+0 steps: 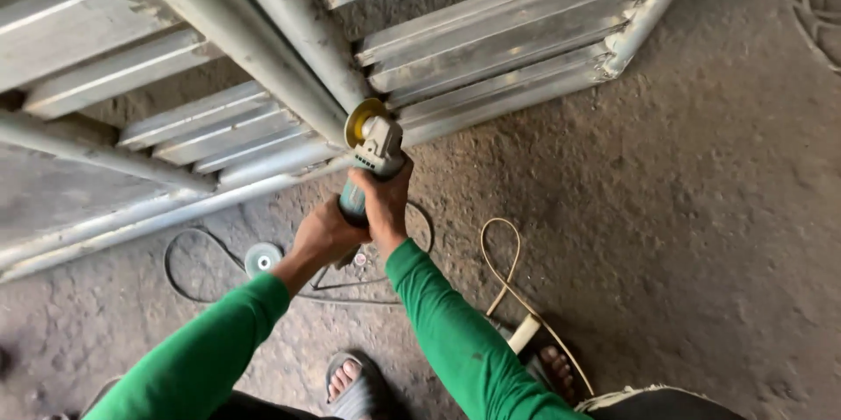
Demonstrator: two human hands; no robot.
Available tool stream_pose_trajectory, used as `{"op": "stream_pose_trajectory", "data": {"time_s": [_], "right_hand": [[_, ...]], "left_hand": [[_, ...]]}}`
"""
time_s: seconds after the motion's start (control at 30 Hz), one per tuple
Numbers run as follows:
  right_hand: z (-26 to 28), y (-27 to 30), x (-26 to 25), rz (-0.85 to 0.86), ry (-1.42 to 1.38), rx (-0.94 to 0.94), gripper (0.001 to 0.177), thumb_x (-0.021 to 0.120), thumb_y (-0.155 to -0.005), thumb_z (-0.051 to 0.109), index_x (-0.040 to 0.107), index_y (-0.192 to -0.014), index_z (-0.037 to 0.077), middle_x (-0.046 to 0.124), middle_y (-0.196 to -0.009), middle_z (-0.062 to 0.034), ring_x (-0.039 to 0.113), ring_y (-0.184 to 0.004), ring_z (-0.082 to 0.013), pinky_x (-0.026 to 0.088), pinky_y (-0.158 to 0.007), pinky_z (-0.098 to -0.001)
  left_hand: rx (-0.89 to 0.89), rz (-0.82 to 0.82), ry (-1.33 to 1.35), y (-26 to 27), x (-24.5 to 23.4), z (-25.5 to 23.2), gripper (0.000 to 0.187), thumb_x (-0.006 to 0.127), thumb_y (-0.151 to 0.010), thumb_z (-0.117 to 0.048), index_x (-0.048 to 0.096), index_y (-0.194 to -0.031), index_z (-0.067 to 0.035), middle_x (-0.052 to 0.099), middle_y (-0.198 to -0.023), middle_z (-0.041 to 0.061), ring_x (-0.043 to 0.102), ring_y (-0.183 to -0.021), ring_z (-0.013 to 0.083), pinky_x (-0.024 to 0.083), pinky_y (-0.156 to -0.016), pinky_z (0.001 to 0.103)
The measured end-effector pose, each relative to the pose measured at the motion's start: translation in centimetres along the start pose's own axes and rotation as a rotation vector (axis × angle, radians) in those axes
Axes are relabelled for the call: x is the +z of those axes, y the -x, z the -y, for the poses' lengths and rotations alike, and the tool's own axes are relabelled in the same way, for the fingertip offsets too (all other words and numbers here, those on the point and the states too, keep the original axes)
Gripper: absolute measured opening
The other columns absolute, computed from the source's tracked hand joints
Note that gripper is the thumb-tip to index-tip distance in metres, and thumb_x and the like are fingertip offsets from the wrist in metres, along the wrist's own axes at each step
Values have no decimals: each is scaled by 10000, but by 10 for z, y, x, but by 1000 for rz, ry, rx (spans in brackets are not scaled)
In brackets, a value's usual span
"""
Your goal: Using an angle grinder to smooth welds and edges on a large metal gate.
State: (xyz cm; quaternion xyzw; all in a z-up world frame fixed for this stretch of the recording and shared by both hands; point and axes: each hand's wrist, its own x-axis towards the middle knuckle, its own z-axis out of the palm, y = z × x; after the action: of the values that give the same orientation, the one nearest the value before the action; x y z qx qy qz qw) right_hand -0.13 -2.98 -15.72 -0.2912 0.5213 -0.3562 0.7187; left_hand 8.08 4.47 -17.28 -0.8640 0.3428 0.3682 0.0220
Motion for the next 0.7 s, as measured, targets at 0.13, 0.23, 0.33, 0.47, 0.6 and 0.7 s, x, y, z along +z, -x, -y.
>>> {"op": "stream_pose_trajectory", "data": {"time_s": [0.13,0.23,0.33,0.47,0.6,0.7], "right_hand": [[21,-5,0,92,3,-29,936,847,-731,307,317,-1467,75,411,-1366,-242,430,-1324,-386,333,-1061,-585],[8,-9,-7,95,-29,33,912,830,-775,323,300,-1473,71,393,-1388,-253,412,-1347,-409,330,-1059,-594],[-1,-15,-13,34,-101,89,864,823,-779,317,329,-1443,68,416,-1323,-208,431,-1282,-347,348,-1019,-557],[4,-20,-31,72,-41,109,843,843,-746,316,388,-1408,61,475,-1258,-192,506,-1205,-329,393,-991,-547],[-16,-35,-37,73,-21,62,876,883,-686,295,405,-1389,83,485,-1215,-153,504,-1176,-273,421,-963,-497],[-32,-48,-53,91,6,73,860,884,-678,322,427,-1365,82,502,-1212,-173,518,-1179,-305,413,-958,-523]], "left_hand": [[-34,-63,-9,17,-21,-19,864,889,-521,-625,594,-1208,-193,756,-1031,112,753,-995,352,598,-862,504],[-55,-46,-64,17,-17,-17,882,878,-534,-661,582,-1213,-181,754,-1027,136,754,-986,367,594,-852,514],[-88,-21,-98,25,-20,-35,845,845,-572,-638,580,-1220,-164,749,-1063,165,736,-1038,393,575,-892,529],[-199,28,-75,42,-17,-60,794,776,-613,-652,537,-1211,-187,738,-1133,178,707,-1115,404,553,-950,531],[-207,-15,-43,39,0,-62,779,776,-604,-648,539,-1194,-198,747,-1084,165,724,-1071,402,565,-924,516],[-231,6,7,44,13,-75,731,776,-629,-582,541,-1176,-158,743,-1106,190,718,-1092,413,559,-940,522]]}}
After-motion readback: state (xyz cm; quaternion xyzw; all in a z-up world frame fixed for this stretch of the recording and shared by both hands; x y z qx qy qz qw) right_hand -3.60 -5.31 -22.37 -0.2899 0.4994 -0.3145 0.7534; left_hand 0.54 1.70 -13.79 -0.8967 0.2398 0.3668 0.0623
